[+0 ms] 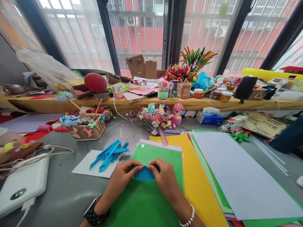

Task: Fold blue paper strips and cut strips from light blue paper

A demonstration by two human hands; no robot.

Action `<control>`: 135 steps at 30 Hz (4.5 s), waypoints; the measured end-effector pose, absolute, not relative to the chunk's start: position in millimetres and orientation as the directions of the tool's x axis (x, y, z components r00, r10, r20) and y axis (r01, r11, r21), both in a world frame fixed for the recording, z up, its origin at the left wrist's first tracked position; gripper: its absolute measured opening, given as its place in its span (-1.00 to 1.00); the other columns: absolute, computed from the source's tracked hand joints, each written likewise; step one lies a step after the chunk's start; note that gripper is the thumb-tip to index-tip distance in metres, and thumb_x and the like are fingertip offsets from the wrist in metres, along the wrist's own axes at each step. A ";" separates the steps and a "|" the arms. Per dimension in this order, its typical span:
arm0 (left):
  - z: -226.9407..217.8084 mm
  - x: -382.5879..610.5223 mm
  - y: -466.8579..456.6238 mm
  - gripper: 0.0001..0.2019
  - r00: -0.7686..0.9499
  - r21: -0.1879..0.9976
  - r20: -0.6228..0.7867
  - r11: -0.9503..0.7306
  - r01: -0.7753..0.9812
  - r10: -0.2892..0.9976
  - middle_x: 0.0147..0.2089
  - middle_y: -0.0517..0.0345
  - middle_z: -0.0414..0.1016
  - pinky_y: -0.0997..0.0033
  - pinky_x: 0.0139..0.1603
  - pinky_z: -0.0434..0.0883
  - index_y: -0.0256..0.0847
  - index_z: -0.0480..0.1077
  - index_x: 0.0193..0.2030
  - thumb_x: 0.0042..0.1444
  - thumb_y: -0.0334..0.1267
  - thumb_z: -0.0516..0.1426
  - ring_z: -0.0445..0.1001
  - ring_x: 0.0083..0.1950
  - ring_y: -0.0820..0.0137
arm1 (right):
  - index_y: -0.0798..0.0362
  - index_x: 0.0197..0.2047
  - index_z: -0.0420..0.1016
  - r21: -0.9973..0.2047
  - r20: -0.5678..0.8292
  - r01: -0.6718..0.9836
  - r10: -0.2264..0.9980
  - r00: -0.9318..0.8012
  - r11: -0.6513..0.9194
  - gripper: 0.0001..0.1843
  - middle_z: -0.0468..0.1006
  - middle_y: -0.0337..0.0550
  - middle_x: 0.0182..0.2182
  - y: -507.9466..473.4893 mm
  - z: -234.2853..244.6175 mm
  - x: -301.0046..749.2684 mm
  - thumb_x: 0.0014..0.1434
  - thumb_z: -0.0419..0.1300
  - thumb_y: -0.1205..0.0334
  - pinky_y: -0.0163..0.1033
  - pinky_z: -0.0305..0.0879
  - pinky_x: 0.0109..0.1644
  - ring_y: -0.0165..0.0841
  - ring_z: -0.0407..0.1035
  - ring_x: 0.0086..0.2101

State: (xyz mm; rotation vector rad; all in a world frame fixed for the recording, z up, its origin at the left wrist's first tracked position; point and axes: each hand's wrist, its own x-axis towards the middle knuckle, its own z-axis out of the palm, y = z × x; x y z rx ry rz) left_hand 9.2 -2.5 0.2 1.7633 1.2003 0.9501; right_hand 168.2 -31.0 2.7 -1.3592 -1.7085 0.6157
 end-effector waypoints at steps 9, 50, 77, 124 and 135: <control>2.5 5.2 -3.4 -0.83 0.285 0.883 0.154 -0.262 0.390 0.946 -0.51 0.18 0.51 0.54 -0.50 0.25 -0.19 0.49 -0.49 -0.06 -0.18 0.14 0.38 -0.47 0.41 | 0.08 -0.48 0.37 -0.774 0.322 0.552 0.943 -0.078 0.310 -0.83 0.44 -0.24 -0.53 -31.4 1.0 167.4 0.12 0.06 0.26 -0.35 0.18 -0.40 -0.40 0.31 -0.47; -2.3 2.5 0.7 -0.75 0.255 0.858 0.184 -0.281 0.430 0.949 -0.48 0.16 0.46 0.52 -0.47 0.23 -0.23 0.41 -0.46 0.03 -0.12 0.04 0.37 -0.44 0.38 | 0.09 -0.50 0.35 -0.823 0.259 0.529 0.966 0.020 0.210 -0.69 0.39 -0.22 -0.60 -26.5 1.2 175.4 0.14 -0.01 0.09 -0.34 0.16 -0.48 -0.38 0.28 -0.55; 3.6 5.6 -2.9 -0.80 0.423 0.853 0.098 -0.295 0.430 0.901 -0.47 0.12 0.47 0.51 -0.41 0.26 -0.23 0.47 -0.50 -0.05 -0.17 0.11 0.38 -0.40 0.38 | 0.06 -0.49 0.25 -0.674 0.417 0.614 0.898 -0.143 0.411 -0.79 0.33 -0.22 -0.56 -23.2 -5.1 174.7 0.17 -0.04 0.27 -0.34 0.15 -0.42 -0.39 0.25 -0.50; 4.2 0.6 2.9 -0.76 0.194 0.996 -0.081 0.086 -0.013 0.978 -0.65 0.30 0.40 0.53 -0.52 0.34 -0.27 0.33 -0.50 -0.18 -0.14 0.21 0.41 -0.59 0.47 | 0.11 -0.38 0.34 -0.987 -0.003 0.160 0.979 -0.202 0.030 -0.77 0.32 -0.33 -0.62 -25.7 5.3 178.7 -0.01 0.15 0.09 -0.40 0.23 -0.56 -0.50 0.25 -0.62; 9.9 3.4 -2.3 -0.73 0.208 0.996 -0.067 0.076 -0.036 0.976 -0.68 0.22 0.44 0.53 -0.55 0.36 -0.26 0.24 -0.58 -0.14 -0.12 0.20 0.45 -0.60 0.42 | 0.12 -0.48 0.30 -0.996 0.030 0.084 0.995 -0.094 0.038 -0.73 0.41 -0.29 -0.65 -24.0 4.7 178.6 0.03 0.12 0.06 -0.39 0.26 -0.56 -0.49 0.32 -0.65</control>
